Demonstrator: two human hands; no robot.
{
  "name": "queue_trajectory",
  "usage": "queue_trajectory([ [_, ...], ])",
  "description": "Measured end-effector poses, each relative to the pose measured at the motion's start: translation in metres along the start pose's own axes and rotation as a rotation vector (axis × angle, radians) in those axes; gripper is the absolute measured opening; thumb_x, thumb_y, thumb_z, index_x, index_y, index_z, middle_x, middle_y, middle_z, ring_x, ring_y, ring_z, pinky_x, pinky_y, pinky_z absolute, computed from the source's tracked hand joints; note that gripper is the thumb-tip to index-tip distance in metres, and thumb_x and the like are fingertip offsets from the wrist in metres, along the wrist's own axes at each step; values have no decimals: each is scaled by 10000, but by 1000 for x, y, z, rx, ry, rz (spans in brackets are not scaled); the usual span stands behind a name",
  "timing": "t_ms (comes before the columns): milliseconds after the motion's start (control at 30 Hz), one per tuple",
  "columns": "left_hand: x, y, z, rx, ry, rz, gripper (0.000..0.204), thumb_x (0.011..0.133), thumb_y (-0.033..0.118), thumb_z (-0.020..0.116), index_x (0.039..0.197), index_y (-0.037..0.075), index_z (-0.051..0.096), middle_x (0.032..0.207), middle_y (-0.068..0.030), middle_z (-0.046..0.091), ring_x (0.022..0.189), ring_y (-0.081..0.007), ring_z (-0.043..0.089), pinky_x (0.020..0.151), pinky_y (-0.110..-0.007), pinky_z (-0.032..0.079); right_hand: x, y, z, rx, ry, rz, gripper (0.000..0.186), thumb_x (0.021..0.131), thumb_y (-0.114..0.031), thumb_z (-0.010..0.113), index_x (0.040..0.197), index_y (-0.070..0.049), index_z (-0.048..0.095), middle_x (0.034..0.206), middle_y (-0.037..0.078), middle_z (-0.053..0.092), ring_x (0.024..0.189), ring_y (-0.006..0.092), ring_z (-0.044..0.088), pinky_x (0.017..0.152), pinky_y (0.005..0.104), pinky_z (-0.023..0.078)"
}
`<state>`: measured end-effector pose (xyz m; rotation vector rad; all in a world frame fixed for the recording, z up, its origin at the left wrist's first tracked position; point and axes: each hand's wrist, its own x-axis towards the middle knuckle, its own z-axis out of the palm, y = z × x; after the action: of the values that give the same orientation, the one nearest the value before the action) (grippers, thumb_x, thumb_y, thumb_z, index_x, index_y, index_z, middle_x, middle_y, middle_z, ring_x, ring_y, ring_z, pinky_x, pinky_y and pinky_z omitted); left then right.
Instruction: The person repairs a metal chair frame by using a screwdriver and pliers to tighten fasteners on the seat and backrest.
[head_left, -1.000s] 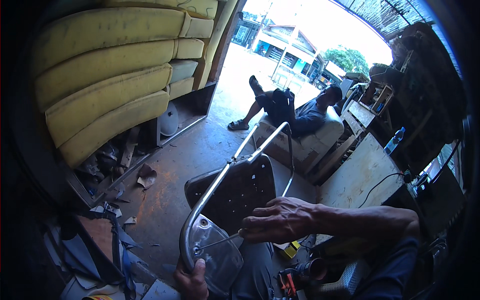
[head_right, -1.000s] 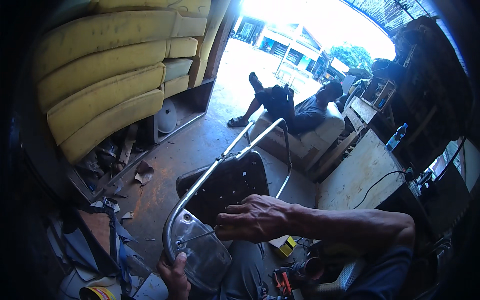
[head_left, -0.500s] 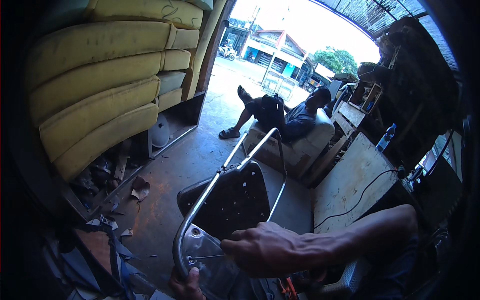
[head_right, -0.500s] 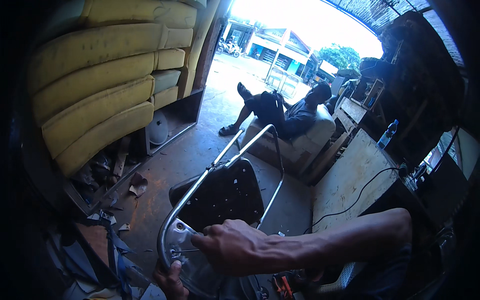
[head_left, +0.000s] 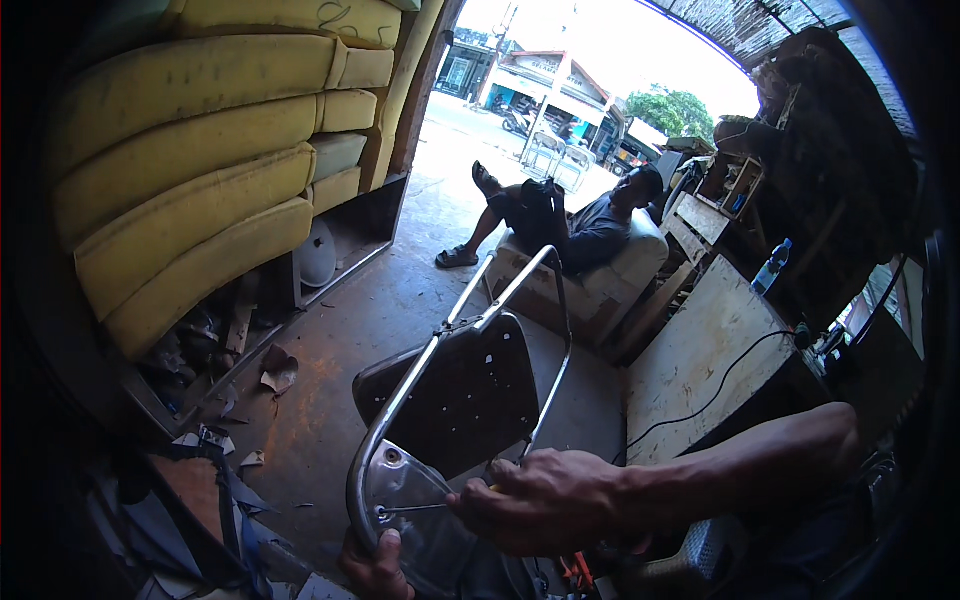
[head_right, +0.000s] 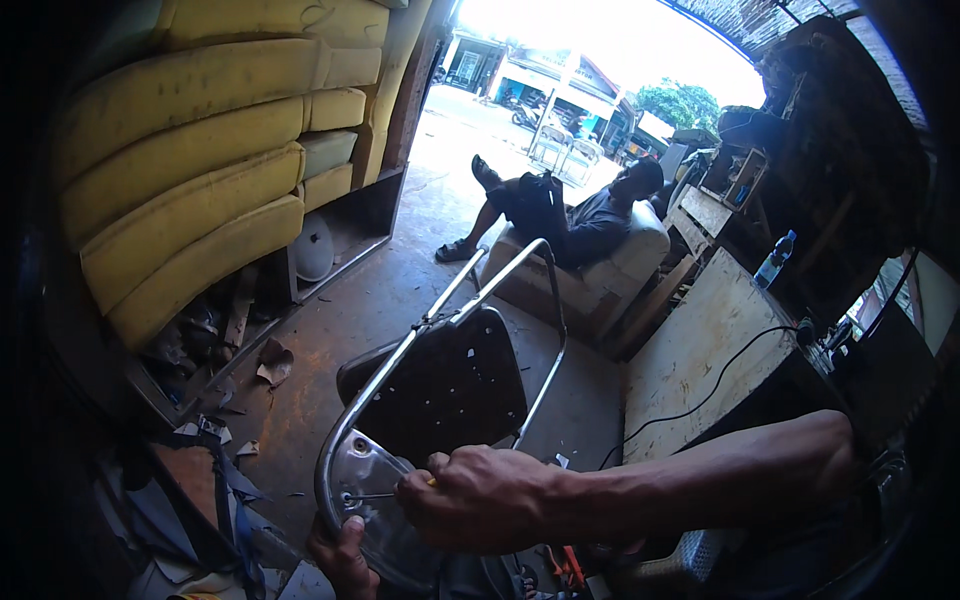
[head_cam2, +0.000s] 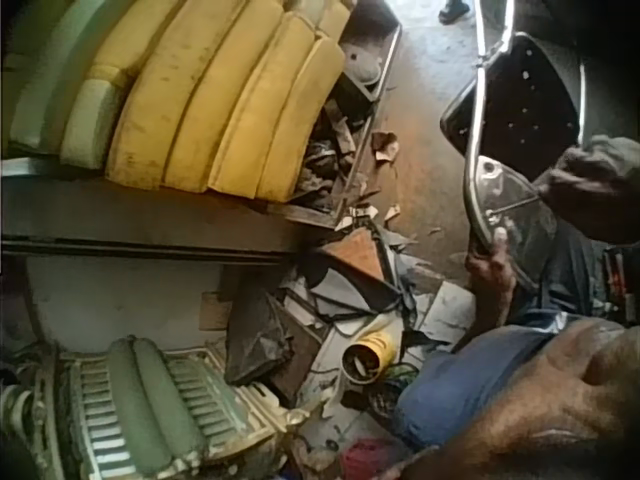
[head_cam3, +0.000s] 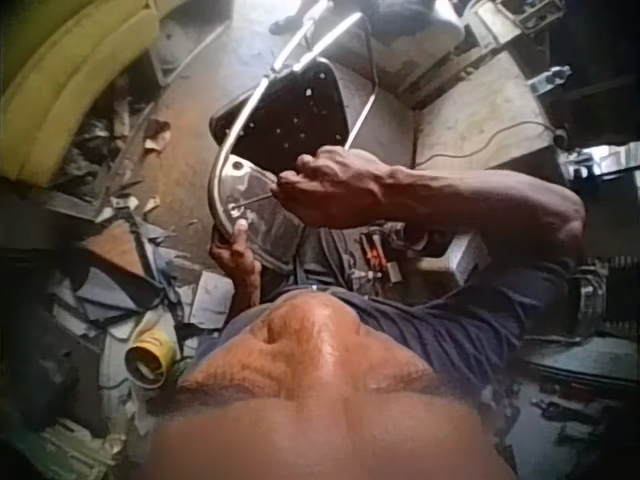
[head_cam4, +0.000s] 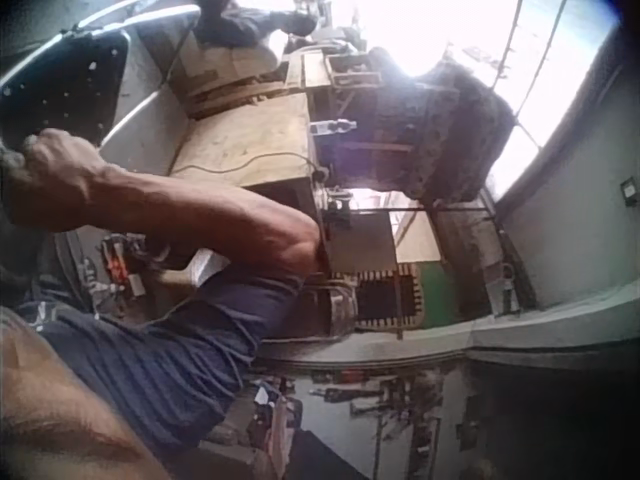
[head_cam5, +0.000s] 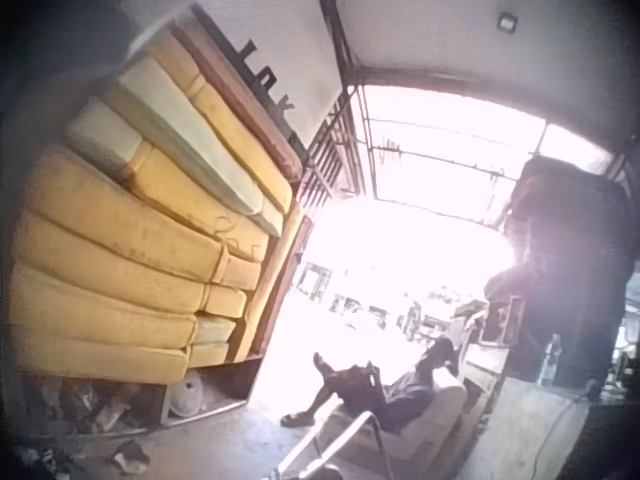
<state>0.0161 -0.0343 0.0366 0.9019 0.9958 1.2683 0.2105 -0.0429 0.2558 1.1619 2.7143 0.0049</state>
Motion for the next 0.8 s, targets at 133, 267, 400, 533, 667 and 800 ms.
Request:
queue_trajectory([
  [133,-3,3,6,6,-6,-78,233,868,36,684,1088,-39,693,989,-77,707,858,-194,625,803,-343,512,7,-10,-9,498,-81,448,270,880,-136,685,1030,83,633,846,207,679,682,331,726,537,414,573],
  [267,-4,2,3,-46,-52,-109,278,872,56,695,1134,-37,688,1018,-87,705,880,-208,630,821,-344,517,18,1,-13,789,-291,707,294,916,-130,639,1192,-28,632,951,209,729,849,373,738,690,474,593],
  [400,4,-4,3,-119,59,-25,338,769,88,678,1090,-17,672,955,-30,645,865,-131,589,852,-308,484,22,3,-26,597,-150,486,282,917,-150,669,1162,-16,629,1099,210,656,912,352,697,663,422,609],
  [533,5,0,5,-127,21,-133,283,789,107,707,1046,-6,678,896,-4,634,798,-97,567,771,-262,469,11,-9,-22,149,-36,129,283,859,-128,690,1045,81,648,1041,198,570,879,294,643,555,388,568],
  [667,3,-3,5,-23,-22,-211,187,838,75,680,1012,7,677,842,11,623,756,-69,542,725,-243,450,1,-14,-12,-64,19,8,344,848,-135,698,1138,45,653,1024,155,570,901,232,636,522,369,570],
  [800,3,-10,-14,142,-130,-189,498,887,112,669,1374,73,577,1069,-94,727,976,-189,706,905,-346,542,16,-24,-20,320,-85,347,327,877,-85,680,1178,35,636,957,146,622,781,249,675,541,345,580],
])
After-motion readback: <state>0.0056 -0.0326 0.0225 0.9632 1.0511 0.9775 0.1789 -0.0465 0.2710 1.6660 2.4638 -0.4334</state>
